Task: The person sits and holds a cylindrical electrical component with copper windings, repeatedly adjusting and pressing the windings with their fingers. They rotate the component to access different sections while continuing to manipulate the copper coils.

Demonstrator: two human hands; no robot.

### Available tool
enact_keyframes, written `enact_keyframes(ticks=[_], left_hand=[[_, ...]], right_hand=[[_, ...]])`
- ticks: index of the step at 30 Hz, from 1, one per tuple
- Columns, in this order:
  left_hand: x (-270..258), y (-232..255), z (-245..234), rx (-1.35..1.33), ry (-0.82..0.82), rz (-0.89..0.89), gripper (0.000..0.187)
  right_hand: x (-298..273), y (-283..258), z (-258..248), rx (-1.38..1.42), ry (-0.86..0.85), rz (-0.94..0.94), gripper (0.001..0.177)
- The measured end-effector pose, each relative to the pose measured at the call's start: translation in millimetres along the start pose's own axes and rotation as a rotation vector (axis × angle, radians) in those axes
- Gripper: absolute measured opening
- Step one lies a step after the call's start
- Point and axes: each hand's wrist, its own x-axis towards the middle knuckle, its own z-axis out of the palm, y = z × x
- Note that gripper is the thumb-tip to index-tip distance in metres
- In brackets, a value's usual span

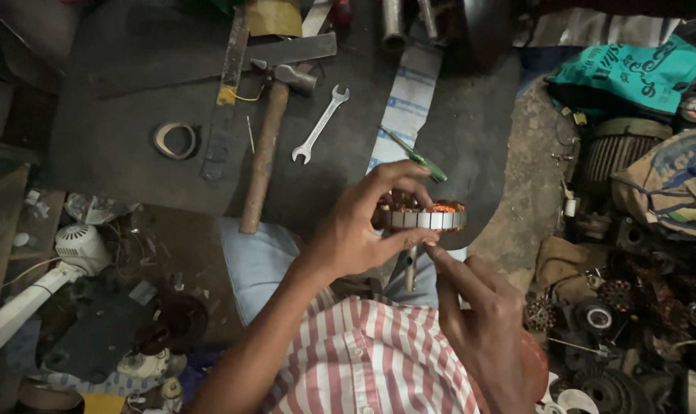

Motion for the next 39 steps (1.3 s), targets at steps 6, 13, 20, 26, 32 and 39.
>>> enact_keyframes(ticks=[6,13,20,26,32,39], left_hand=[[-9.8,4.6,7.8,0.464,0.046,0.274,0.055],[-17.9,-7.1,12.1,0.550,0.040,0.359,0.050],[-18.8,-11.1,11.8,0.547,0.020,0.381,0.052],[-19.3,-14.1,14.7,0.554,0.026,0.376,0.051],[-16.8,-11.9,13.4,0.531,0.018,0.388,0.053],[-17.1,-7.2,14.1,0.505,0.016,0.367,0.055]], right_hand=[[3.2,14.3,-5.2,0.047,0.009,0.034,0.039],[14.0,36.5,-12.1,0.117,0.003,0.044,0.022],[29.4,39.8,-22.4,0.028,0.028,0.047,0.018],[40.0,32.5,-25.2,0.054,0.043,-0.050,0.017],[51.0,16.7,-31.4,-0.036,0.039,-0.082,0.016],[64.3,0.6,-35.1,-0.111,0.032,-0.155,0.018]])
